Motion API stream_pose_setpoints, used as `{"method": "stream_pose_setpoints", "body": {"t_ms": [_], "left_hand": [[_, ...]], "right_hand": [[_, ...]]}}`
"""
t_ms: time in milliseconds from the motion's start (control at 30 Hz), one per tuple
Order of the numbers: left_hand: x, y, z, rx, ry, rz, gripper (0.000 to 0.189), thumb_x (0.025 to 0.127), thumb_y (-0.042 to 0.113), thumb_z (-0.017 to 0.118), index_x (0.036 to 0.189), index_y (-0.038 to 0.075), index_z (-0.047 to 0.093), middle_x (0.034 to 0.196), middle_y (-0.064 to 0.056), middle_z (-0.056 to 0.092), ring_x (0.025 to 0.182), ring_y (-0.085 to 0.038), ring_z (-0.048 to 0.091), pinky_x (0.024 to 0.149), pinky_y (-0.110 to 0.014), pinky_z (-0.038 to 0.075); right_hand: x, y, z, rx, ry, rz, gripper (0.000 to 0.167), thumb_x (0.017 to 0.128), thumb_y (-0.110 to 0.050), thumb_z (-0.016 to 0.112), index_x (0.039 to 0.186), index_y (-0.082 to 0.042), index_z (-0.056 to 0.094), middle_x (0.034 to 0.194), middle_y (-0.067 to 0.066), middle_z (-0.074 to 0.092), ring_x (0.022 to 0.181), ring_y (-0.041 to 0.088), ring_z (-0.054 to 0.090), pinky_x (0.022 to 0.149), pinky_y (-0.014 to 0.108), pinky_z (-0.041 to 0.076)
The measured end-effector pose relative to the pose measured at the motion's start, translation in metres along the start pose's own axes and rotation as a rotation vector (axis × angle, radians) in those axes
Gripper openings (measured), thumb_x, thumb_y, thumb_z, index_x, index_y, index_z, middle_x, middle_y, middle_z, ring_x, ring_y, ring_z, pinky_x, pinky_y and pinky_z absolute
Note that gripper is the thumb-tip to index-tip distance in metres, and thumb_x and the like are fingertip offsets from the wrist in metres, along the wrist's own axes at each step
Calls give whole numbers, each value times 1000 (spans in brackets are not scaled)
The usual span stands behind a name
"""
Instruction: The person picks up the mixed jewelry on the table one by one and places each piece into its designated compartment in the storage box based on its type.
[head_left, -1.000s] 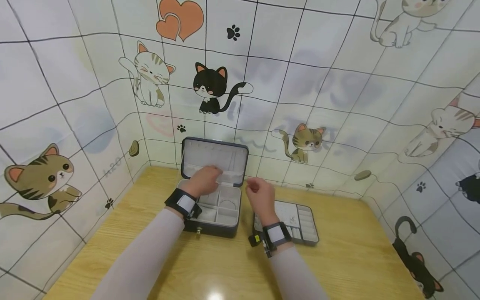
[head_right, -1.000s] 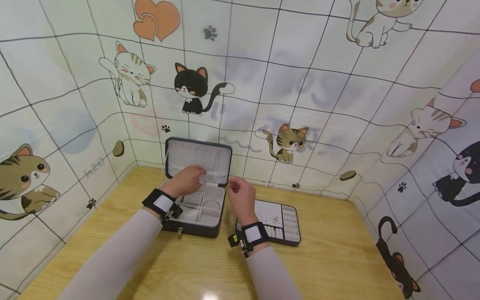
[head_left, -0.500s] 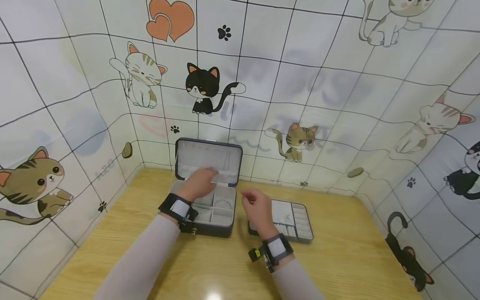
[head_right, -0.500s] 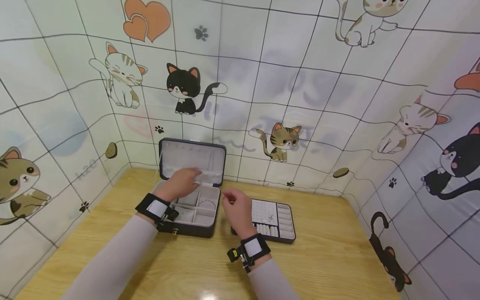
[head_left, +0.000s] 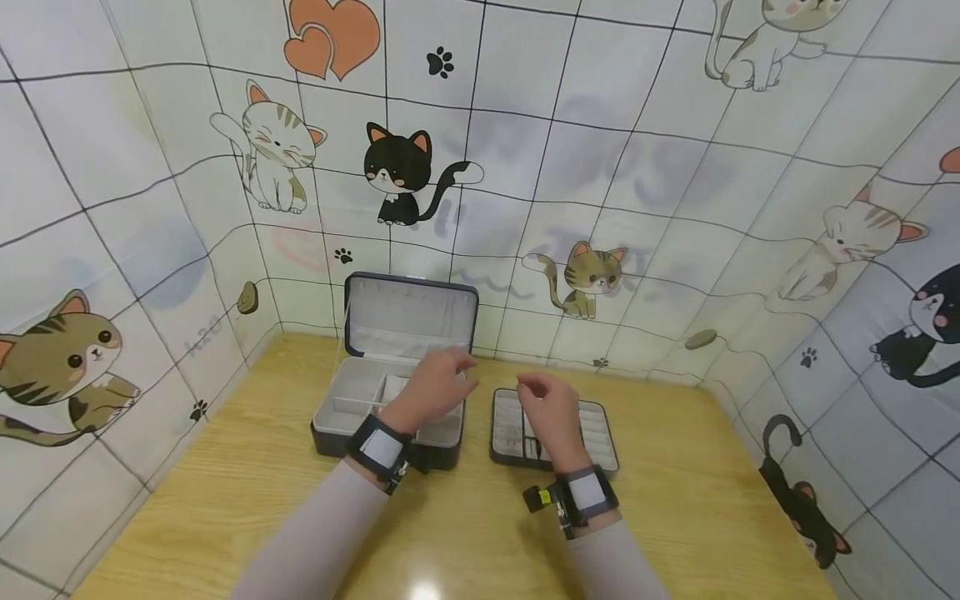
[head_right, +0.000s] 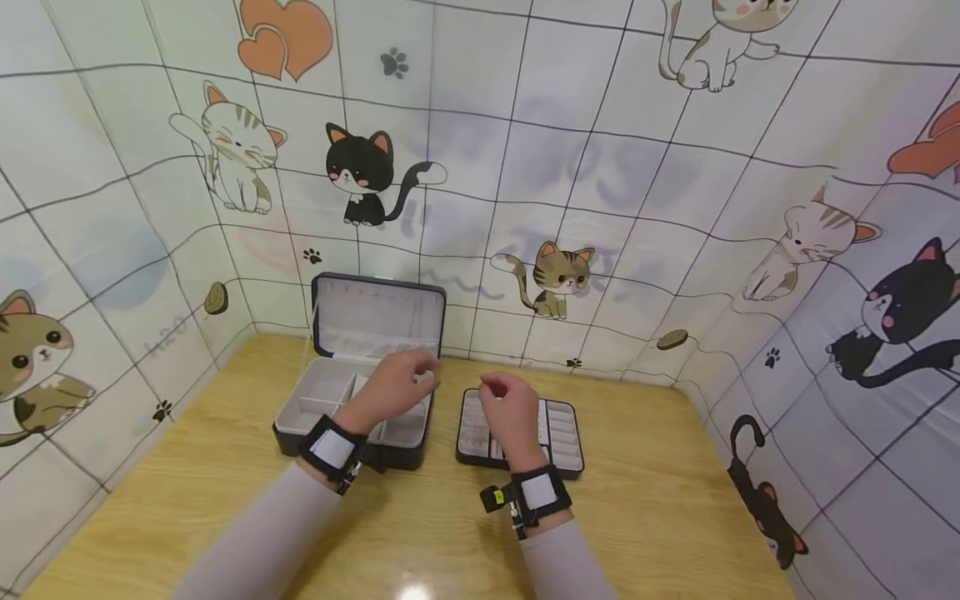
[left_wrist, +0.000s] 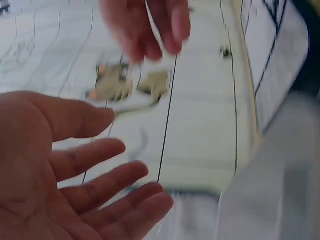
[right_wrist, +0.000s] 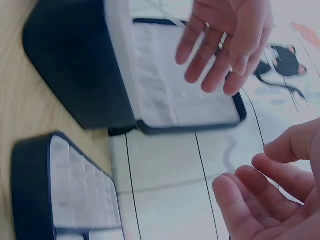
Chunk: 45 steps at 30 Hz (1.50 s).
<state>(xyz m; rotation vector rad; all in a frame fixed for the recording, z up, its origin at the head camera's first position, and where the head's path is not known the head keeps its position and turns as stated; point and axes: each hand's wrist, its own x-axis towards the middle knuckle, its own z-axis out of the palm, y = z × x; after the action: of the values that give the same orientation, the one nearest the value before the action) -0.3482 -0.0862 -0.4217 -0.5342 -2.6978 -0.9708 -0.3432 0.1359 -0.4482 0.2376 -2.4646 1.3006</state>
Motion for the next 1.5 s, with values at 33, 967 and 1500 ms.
{"method": "stream_pose_setpoints", "body": {"t_ms": [33,967,1500], "left_hand": [[-1,5,5,0,5,1,34,100,18,71,129,1,71,128,-17,75,118,-33,71,100,-48,57],[-14,42,95,18,-70,-16,60,97,18,73,145,-11,51,141,-29,62,132,-40,61,112,-50,50],[-19,36,105,-29,-142,-137,50,98,21,71,135,-11,59,125,-31,65,110,-38,62,94,-51,54]], "right_hand": [[1,2,-2,-9,7,18,22,98,-18,68,116,-11,80,112,8,81,103,27,74,84,41,58],[14,68,-89,-269,-32,293,41,98,-17,59,136,-2,66,136,27,67,123,44,63,97,56,54],[-2,105,-97,-308,-93,435,47,99,-21,62,135,8,64,135,33,66,121,48,65,98,58,54]]}}
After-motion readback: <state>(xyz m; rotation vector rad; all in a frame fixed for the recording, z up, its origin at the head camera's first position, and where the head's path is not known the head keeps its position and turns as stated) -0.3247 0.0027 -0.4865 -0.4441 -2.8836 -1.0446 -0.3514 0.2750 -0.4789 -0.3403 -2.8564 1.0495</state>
